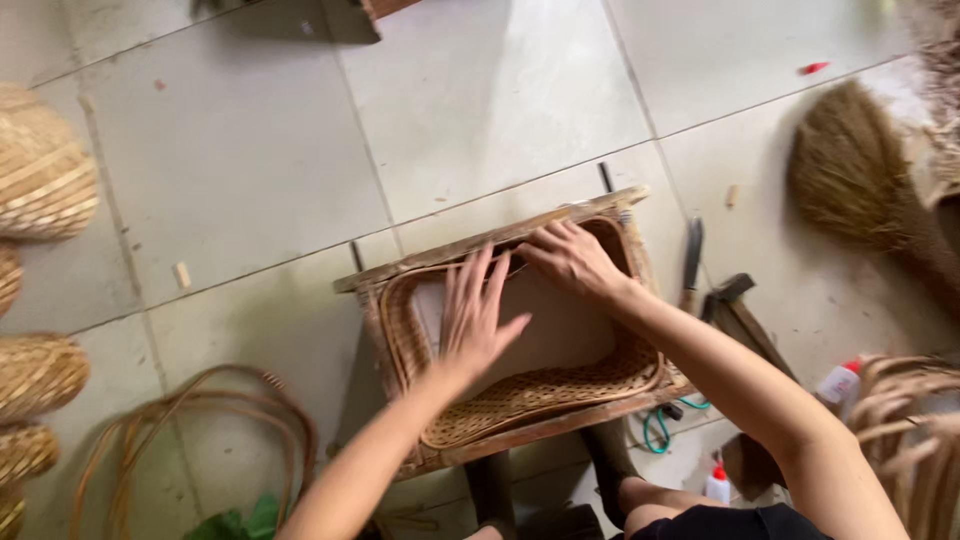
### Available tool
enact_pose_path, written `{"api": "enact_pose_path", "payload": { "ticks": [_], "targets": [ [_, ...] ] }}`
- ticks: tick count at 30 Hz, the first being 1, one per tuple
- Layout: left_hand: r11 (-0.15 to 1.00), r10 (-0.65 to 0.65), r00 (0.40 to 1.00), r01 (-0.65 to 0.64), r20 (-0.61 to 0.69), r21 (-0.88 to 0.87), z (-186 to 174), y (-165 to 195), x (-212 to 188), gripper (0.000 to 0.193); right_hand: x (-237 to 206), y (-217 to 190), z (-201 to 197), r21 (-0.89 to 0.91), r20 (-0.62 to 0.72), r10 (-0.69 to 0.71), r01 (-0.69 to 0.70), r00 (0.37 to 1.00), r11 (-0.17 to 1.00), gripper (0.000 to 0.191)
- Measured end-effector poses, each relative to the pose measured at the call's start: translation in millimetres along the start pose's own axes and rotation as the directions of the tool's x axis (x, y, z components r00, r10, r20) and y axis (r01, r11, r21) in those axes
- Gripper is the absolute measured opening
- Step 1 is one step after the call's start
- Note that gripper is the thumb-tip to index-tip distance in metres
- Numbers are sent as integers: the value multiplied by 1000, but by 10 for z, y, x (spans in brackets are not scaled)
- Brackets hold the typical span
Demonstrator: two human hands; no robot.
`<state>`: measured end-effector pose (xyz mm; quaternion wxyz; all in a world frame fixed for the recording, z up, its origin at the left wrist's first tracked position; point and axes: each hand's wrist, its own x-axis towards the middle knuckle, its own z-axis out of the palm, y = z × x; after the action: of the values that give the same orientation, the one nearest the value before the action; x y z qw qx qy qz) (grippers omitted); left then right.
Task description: The person assembles a rectangular basket by fitting a woven body into a wooden mold, then securing the rim and internal supports. They use a hammer to tap the rim and support strips into place, adjusting the woven material and wooden pieces by hand.
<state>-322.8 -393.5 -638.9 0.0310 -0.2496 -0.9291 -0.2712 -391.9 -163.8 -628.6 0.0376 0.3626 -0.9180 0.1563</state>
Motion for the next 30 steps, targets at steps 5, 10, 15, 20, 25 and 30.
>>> {"api": "enact_pose_path", "payload": {
  "ticks": [5,10,15,20,25,30],
  "targets": [
    [980,-12,1000,6,28,198,342,-485,662,118,352,73,161,-86,28,-93,95,995,992,39],
    [949,40,999,-45,22,311,541,-701,704,99,446,136,222,32,133,13,-17,991,999,34],
    [936,115,993,-113,15,334,545,-808,775,92,575,197,148,191,148,20,-48,989,980,21],
    [942,110,994,-104,-1,318,482,-803,846,85,637,229,126,217,121,-24,-3,992,976,24],
    [928,65,986,-116,152,353,545,-866,860,86,626,260,181,186,271,61,-114,961,976,20],
    [885,126,977,-190,173,426,579,-893,900,42,293,-48,268,329,-192,0,64,981,942,25]
  ]
}}
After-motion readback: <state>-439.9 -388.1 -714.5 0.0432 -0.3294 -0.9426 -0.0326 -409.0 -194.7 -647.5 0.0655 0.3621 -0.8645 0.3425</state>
